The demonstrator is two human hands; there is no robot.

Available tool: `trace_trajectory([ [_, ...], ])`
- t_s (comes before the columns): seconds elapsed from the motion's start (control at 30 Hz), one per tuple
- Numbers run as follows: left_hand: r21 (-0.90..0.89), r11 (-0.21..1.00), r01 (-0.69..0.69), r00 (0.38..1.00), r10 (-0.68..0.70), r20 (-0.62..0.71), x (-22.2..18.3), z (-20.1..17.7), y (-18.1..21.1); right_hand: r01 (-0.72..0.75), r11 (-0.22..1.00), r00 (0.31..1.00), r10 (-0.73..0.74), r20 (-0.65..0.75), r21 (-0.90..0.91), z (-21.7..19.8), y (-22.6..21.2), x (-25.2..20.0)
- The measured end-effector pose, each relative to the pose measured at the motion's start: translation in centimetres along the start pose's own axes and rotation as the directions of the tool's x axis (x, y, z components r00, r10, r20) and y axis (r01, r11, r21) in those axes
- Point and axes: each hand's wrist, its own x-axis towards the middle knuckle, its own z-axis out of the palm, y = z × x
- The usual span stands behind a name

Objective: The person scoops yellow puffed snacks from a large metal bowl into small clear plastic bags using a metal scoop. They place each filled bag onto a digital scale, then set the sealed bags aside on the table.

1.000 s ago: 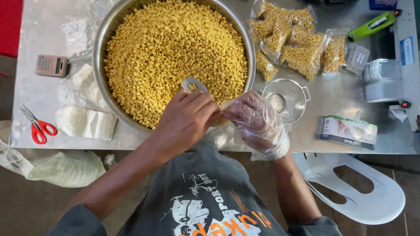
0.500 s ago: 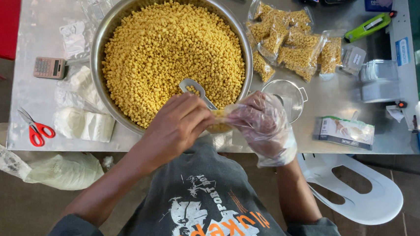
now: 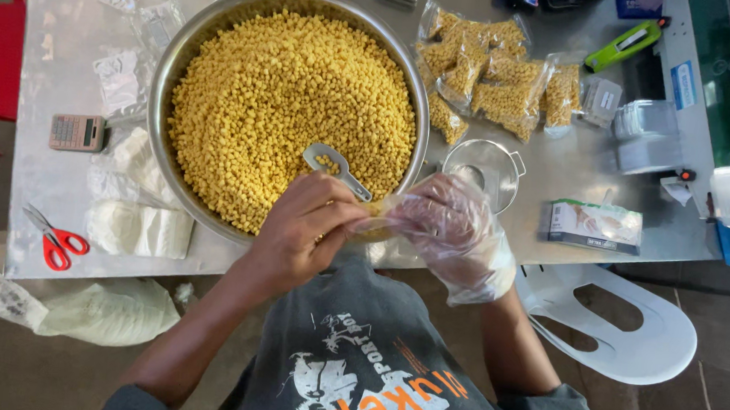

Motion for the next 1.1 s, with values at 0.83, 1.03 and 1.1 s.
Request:
trace_trajectory([
  [0.83,-0.093,0.321,0.943,0.266,-0.890,-0.371,-25.0,3.2,-19.3,-0.708,0.340,0.519,0.845,0.129,0.619,8.5,35.9,-14.7],
  [1.03,0.102,-0.064,0.993,0.004,-0.828,-0.560,-37.7,4.6,-28.5,-0.894,0.264,0.390,0.857,0.337,0.362,16.1,26.8,-14.7],
  [1.1,0.143,-0.082,0.986,0.004,-0.858,-0.513,-40.0,4.8,-30.3,-0.882,0.195,0.390,0.812,0.434,0.429,18.8,25.5,-16.1],
])
